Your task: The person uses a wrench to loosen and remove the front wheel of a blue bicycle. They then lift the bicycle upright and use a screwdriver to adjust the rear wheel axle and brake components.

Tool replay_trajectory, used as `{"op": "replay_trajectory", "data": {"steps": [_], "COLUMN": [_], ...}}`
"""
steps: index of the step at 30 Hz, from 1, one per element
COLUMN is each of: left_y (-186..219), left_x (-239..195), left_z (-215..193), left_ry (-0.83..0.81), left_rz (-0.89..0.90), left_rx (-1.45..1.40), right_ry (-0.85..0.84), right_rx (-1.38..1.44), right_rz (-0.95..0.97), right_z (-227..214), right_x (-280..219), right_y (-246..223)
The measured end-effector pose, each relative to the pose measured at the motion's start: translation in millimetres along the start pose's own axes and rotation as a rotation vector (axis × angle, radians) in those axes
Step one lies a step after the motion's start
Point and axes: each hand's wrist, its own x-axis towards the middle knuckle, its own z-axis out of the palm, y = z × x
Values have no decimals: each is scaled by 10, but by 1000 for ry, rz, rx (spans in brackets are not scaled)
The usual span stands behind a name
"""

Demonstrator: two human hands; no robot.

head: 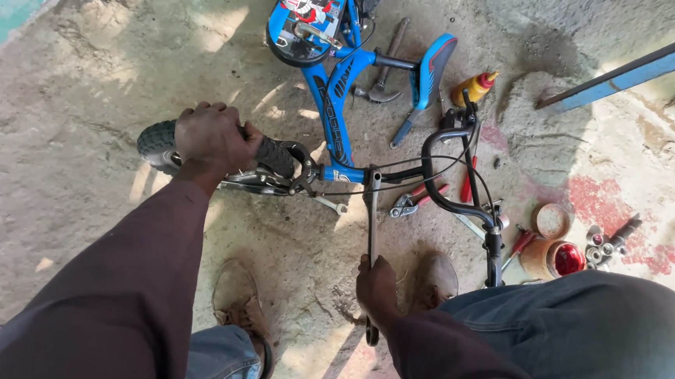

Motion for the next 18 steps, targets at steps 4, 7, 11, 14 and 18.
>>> {"op": "replay_trajectory", "data": {"steps": [4,7,11,14,18], "left_y": [-36,10,7,33,27], "left_x": [18,29,31,36,48], "left_z": [133,12,-55,-60,-19], "left_ry": [51,77,132,142,85], "left_rz": [11,31,66,49,23], "left_rx": [5,17,-10,23,-4], "right_ry": [-39,-43,58,-49,-57], "right_rx": [2,-11,201,245,364], "right_rz": [41,37,-5,242,378], "right_z": [-37,111,465,329,311], "right_x": [-4,-62,-603,-866,-580], "right_y": [-35,43,238,20,6]}}
